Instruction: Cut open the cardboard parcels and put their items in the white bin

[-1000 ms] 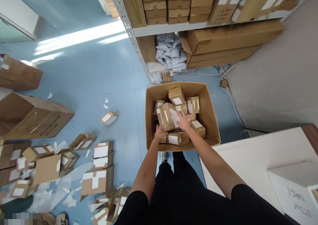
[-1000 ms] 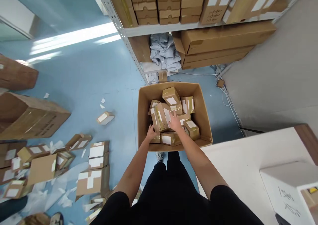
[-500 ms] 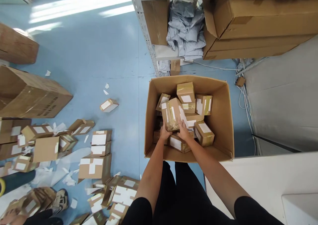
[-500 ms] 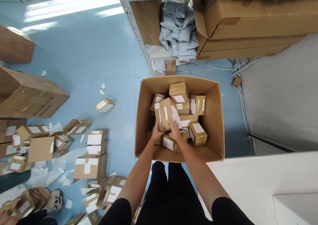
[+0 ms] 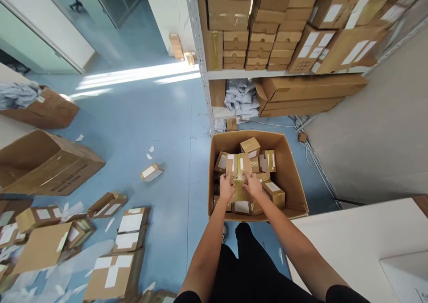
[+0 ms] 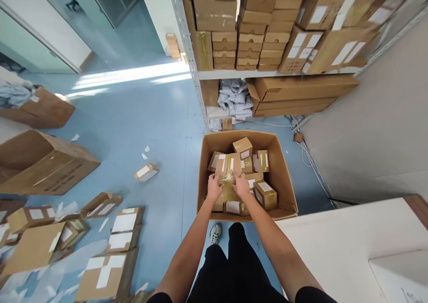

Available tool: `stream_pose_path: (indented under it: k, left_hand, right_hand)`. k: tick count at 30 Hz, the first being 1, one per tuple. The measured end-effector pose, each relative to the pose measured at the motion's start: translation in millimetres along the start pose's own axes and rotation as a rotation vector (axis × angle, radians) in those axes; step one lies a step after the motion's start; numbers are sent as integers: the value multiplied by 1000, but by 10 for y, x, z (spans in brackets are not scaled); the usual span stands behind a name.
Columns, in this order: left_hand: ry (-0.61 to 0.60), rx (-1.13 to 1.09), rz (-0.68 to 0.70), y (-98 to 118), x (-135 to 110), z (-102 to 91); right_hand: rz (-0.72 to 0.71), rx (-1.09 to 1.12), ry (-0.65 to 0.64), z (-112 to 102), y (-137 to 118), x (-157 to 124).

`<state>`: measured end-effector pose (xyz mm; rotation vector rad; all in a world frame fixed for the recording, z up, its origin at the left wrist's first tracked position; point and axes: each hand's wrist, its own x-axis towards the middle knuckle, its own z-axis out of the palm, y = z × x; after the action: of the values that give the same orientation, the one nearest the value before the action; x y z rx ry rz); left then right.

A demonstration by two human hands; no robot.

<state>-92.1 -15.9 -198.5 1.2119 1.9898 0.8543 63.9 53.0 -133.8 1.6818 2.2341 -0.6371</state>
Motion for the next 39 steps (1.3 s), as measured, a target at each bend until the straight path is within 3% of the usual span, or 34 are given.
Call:
stream_pose_path:
  k: [5,9,15,20,24,30,34,37,39]
  left_hand:
    - [-23,10,244,332,-383,-422]
    - [-60,-31,402,619,-682,-520]
    - [-173,-129,609,1286,-1007,-312]
    - [-290,-128,839,1986,-1457,144]
    - [-468,-138,1013,2490,-2121,756]
    - [-793,-113,1198,2943,-3540,1717]
    - [-882,-78,1226,2914,-4330,2195]
    - [-960,-12,1185,2688,-4728,2511]
    - [-1068,72,1140,2458,-4910,2686]
  right_hand:
    - [29,15,162,-251,-154,-662]
    - [82,60,303,-406,-59,-1168]
    - [268,135,478,-713,382,-2014]
    - [470,206,653,-760,945,-2914]
    - [655,274,782,-420,1560,-3799]
    - [903,355,959,507,2383,-5210]
    - [986,423,1020,1098,2741,-5814]
    - [1043,497,1010,1571,2961,-6035]
    - [1096,588,908,1915,3079,-6130]
